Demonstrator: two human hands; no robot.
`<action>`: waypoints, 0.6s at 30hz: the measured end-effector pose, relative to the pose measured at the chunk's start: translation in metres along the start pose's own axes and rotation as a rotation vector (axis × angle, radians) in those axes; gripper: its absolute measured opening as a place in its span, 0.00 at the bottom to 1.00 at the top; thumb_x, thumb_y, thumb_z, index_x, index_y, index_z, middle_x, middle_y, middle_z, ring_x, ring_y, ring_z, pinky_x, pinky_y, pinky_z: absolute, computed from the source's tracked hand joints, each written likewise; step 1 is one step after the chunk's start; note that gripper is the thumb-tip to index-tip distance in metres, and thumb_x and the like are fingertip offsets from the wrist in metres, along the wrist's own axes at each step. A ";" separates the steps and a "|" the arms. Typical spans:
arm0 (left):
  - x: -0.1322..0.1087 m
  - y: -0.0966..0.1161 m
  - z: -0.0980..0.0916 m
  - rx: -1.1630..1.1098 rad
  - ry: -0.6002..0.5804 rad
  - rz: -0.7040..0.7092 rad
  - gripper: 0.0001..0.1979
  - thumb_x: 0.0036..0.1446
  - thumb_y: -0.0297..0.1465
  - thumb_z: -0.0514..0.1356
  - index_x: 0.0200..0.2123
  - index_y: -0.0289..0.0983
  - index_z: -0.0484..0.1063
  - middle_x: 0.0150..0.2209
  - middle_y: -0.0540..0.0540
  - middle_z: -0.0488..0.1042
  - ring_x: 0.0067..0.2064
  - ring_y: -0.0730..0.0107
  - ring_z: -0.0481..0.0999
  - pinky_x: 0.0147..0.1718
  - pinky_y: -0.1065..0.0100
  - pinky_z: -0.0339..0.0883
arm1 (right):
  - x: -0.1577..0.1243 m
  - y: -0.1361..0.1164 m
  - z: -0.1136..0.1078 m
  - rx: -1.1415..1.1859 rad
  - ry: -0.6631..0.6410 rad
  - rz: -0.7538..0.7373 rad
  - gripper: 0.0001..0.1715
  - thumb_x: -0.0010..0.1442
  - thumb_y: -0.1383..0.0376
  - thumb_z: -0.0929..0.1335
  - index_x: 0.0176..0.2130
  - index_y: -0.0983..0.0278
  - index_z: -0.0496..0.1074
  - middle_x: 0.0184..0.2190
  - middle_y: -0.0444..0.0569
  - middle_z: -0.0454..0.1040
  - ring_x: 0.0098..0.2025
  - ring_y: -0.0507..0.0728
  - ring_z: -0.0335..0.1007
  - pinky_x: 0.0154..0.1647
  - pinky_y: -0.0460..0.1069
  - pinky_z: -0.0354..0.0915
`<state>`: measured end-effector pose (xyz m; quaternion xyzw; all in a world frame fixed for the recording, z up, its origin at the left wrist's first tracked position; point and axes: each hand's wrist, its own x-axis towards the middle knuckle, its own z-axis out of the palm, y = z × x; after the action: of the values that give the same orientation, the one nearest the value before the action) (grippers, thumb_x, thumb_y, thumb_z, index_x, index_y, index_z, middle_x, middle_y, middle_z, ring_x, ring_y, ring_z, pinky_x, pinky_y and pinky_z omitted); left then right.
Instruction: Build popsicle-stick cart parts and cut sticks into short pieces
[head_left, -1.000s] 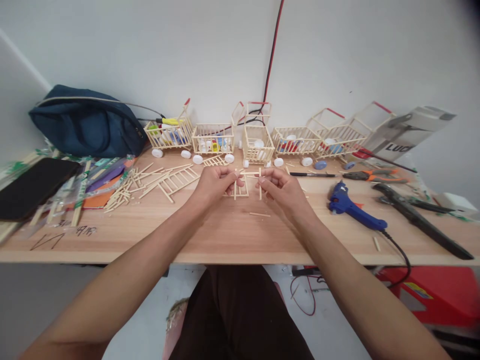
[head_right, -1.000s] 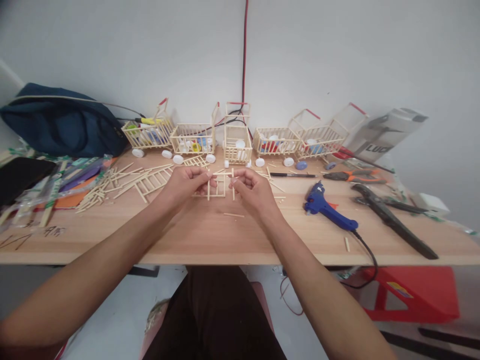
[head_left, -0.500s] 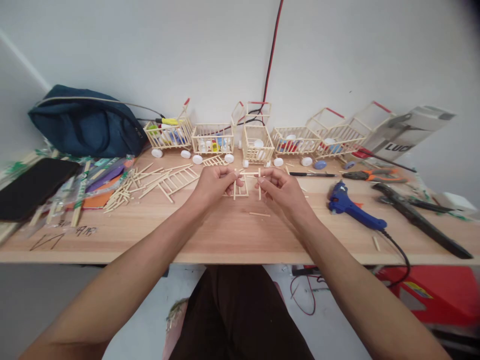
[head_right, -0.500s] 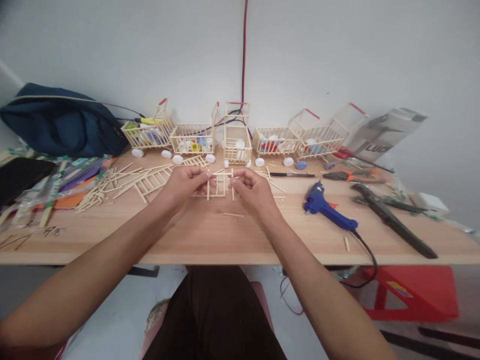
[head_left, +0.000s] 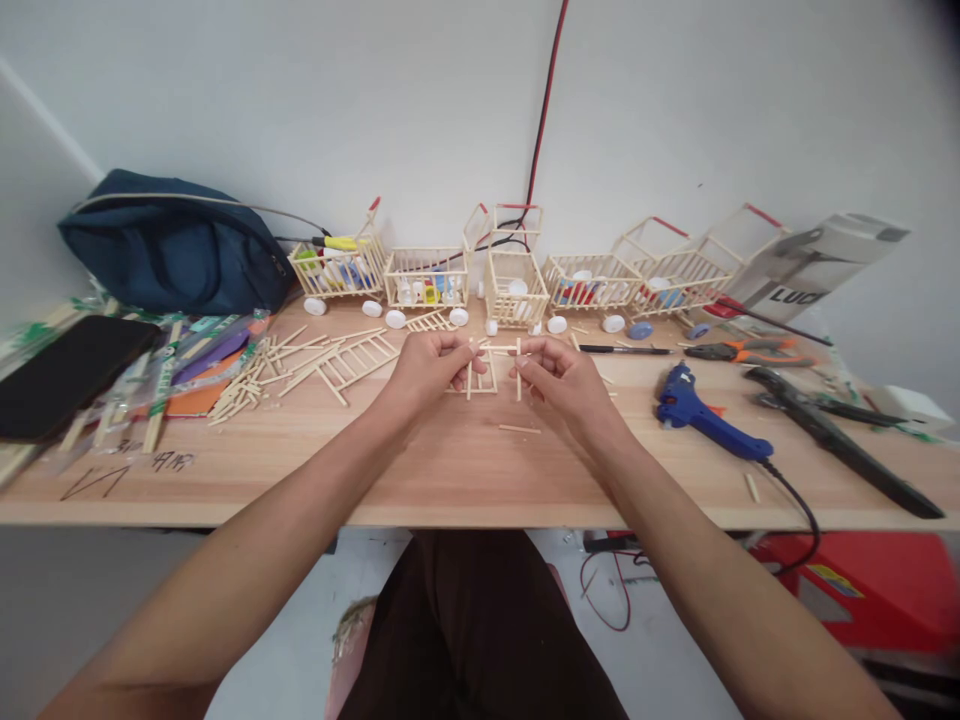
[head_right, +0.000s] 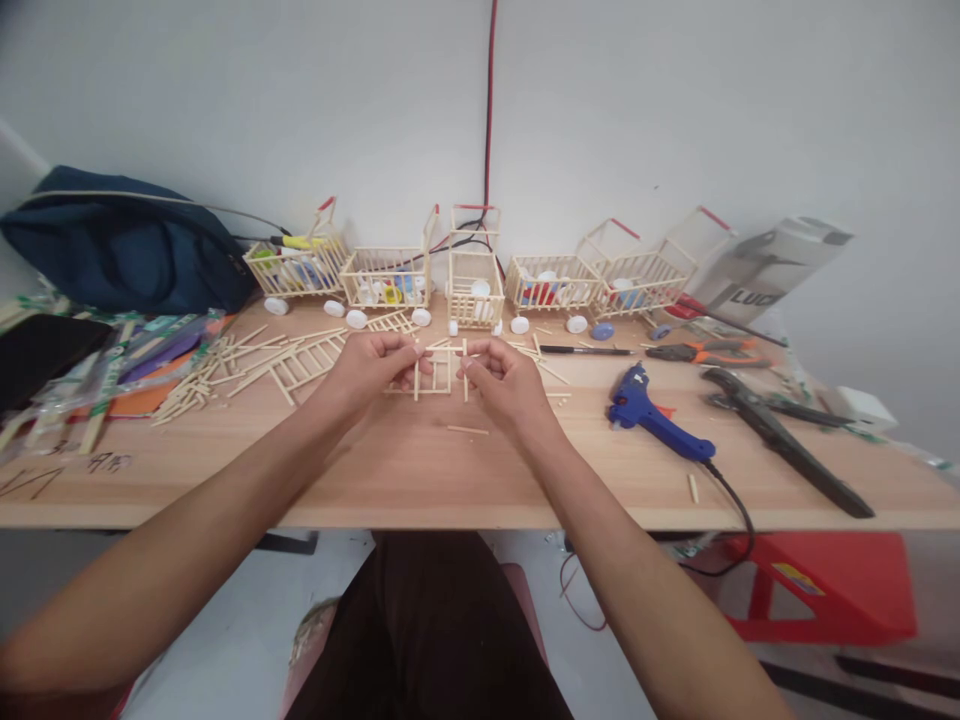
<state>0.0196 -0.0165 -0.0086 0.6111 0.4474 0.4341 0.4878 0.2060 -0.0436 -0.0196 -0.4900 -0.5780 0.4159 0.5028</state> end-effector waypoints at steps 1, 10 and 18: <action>0.000 0.000 0.000 0.003 0.001 -0.002 0.10 0.54 0.30 0.60 0.24 0.32 0.75 0.22 0.48 0.74 0.19 0.81 0.63 0.21 0.75 0.60 | 0.000 0.000 0.000 0.000 0.001 0.003 0.16 0.49 0.56 0.71 0.36 0.63 0.70 0.23 0.42 0.74 0.20 0.48 0.58 0.21 0.45 0.54; 0.000 0.002 0.001 0.004 0.008 -0.013 0.09 0.54 0.29 0.60 0.24 0.31 0.75 0.21 0.48 0.73 0.19 0.81 0.63 0.21 0.76 0.59 | 0.000 0.004 0.001 0.006 0.004 -0.017 0.16 0.50 0.57 0.71 0.36 0.64 0.70 0.22 0.42 0.73 0.19 0.47 0.57 0.20 0.45 0.52; 0.003 -0.002 0.001 0.026 -0.005 -0.002 0.11 0.53 0.31 0.60 0.23 0.32 0.75 0.17 0.51 0.69 0.18 0.80 0.63 0.19 0.76 0.57 | 0.000 0.006 0.002 0.036 0.007 -0.008 0.16 0.51 0.55 0.71 0.36 0.63 0.69 0.23 0.43 0.74 0.21 0.49 0.62 0.20 0.45 0.54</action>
<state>0.0214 -0.0136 -0.0102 0.6180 0.4526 0.4261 0.4813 0.2048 -0.0428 -0.0254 -0.4801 -0.5708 0.4224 0.5150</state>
